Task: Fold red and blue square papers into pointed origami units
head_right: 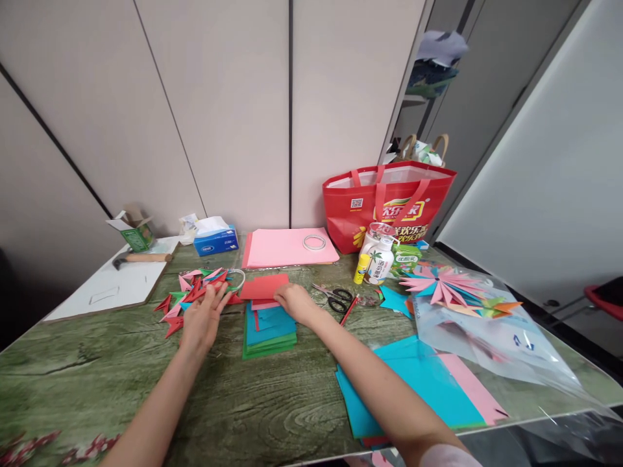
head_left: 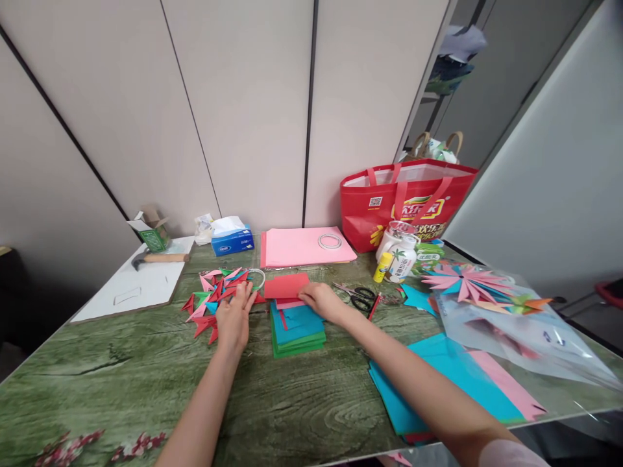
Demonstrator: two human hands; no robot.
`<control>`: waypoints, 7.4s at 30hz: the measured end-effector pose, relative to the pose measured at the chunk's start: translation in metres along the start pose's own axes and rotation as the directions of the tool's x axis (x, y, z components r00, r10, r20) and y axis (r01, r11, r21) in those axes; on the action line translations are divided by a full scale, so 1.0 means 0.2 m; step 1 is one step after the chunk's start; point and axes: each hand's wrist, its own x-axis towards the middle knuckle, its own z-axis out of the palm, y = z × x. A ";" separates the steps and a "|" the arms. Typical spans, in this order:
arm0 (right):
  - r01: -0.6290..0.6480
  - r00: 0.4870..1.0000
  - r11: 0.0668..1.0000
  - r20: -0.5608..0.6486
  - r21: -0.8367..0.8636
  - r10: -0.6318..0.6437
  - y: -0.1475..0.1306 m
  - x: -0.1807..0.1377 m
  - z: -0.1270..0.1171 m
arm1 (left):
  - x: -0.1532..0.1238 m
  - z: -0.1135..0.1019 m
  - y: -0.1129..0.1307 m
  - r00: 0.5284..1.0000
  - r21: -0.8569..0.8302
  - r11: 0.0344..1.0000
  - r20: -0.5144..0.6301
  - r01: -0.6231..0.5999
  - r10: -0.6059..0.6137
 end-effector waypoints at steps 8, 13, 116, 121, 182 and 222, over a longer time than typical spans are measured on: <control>-0.067 0.928 0.864 -0.286 0.499 0.238 0.01 -0.06 0.00 | -0.02 0.00 0.00 0.999 -0.030 0.999 0.040 -0.021 0.022; -0.022 0.859 0.371 -0.173 0.928 0.483 0.04 -0.12 -0.01 | -0.03 0.00 -0.03 0.992 0.097 0.994 0.117 0.044 -0.056; -0.157 0.985 0.751 0.048 0.642 0.164 0.27 -0.22 0.01 | -0.06 -0.12 -0.28 0.455 0.458 0.053 0.889 -0.888 -0.058; -0.021 0.997 0.778 -0.044 0.628 0.062 0.19 -0.22 -0.06 | -0.09 -0.09 -0.24 0.500 0.499 0.028 0.866 -0.866 0.017; -0.125 0.925 0.528 -0.094 0.840 0.368 -0.10 -0.26 0.03 | -0.22 0.06 -0.14 0.959 0.570 0.821 0.225 0.014 -0.172; -0.156 0.903 0.455 -0.059 0.877 0.425 -0.08 -0.26 0.07 | -0.23 0.07 -0.14 0.951 0.561 0.827 0.234 0.037 -0.201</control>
